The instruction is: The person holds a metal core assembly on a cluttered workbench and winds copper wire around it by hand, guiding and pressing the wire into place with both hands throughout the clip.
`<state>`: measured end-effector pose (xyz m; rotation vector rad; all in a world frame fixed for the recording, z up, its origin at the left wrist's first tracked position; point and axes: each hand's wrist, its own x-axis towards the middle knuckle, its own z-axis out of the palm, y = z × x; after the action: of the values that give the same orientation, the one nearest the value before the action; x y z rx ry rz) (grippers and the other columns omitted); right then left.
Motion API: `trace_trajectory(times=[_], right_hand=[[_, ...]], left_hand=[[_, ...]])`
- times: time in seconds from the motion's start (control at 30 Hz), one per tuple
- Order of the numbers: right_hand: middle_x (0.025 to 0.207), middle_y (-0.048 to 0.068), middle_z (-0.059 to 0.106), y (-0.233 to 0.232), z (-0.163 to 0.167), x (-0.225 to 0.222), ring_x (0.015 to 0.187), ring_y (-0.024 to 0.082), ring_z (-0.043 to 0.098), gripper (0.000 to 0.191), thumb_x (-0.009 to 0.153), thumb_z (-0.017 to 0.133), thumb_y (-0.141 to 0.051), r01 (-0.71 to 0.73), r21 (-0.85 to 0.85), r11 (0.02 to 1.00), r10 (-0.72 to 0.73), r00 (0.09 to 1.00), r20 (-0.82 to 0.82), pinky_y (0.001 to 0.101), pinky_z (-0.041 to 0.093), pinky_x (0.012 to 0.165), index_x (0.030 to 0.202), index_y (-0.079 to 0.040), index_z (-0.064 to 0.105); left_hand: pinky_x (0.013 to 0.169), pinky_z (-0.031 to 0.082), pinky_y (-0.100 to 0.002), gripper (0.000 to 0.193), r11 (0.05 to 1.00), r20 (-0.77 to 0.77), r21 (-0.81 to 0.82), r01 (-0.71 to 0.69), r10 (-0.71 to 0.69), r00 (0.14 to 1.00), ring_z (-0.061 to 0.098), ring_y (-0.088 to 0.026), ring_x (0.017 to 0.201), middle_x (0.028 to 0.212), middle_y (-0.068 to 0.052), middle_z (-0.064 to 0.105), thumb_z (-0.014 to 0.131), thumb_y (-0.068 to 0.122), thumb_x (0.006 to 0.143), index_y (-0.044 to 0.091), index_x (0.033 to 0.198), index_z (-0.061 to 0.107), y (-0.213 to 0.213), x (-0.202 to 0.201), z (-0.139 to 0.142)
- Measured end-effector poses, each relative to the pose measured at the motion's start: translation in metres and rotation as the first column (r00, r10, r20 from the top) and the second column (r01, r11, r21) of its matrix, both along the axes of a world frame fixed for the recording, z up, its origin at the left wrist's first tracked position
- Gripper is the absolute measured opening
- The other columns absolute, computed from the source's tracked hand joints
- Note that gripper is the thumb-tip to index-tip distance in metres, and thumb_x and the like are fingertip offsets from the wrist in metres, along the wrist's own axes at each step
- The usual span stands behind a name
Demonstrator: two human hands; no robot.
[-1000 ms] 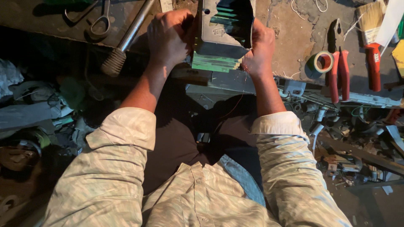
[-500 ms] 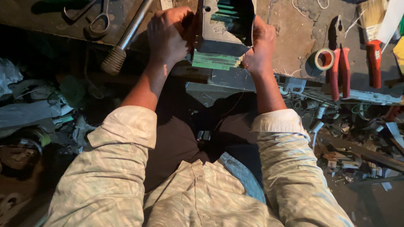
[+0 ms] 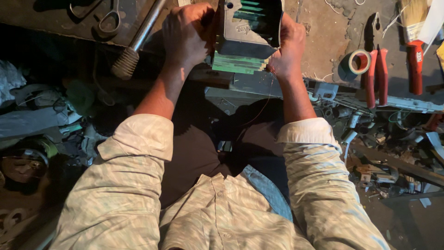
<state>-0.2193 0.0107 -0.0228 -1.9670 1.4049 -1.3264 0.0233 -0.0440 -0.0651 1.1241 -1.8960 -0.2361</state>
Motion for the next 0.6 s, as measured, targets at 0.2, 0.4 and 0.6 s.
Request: trace_trajectory(times=[0.2, 0.4, 0.6], right_hand=[[0.088, 0.008, 0.074, 0.001, 0.004, 0.000, 0.080, 0.018, 0.074, 0.044, 0.097, 0.077, -0.044, -0.036, 0.011, 0.999, 0.035, 0.999, 0.024, 0.0301, 0.055, 0.079, 0.104, -0.002, 0.070], [0.084, 0.006, 0.073, 0.000, 0.005, 0.002, 0.077, 0.014, 0.070, 0.038, 0.095, 0.078, -0.040, -0.011, 0.028, 1.000, 0.012, 1.000, -0.016, 0.0296, 0.053, 0.074, 0.103, -0.003, 0.073], [0.086, 0.006, 0.073, 0.001, 0.000, -0.003, 0.078, 0.016, 0.070, 0.032, 0.096, 0.076, -0.033, -0.013, 0.028, 1.000, 0.012, 0.999, 0.036, 0.0297, 0.053, 0.077, 0.102, -0.003, 0.073]], left_hand=[[0.062, 0.046, -0.036, 0.044, 0.986, -0.001, 0.165, 0.024, -0.024, 1.000, 0.061, -0.016, 0.061, 0.069, 0.000, 0.064, 0.069, 0.049, 0.106, 0.016, 0.076, 0.066, -0.002, 0.002, -0.006], [0.059, 0.049, -0.032, 0.034, 0.997, -0.059, -0.021, 0.072, -0.073, 0.996, 0.062, -0.015, 0.059, 0.072, -0.001, 0.065, 0.070, 0.041, 0.104, 0.012, 0.087, 0.066, -0.005, 0.001, -0.009], [0.049, 0.044, -0.031, 0.034, 0.962, -0.106, 0.252, 0.103, -0.079, 0.991, 0.062, -0.014, 0.052, 0.066, 0.001, 0.066, 0.074, 0.037, 0.104, 0.016, 0.078, 0.066, -0.003, 0.002, 0.003]])
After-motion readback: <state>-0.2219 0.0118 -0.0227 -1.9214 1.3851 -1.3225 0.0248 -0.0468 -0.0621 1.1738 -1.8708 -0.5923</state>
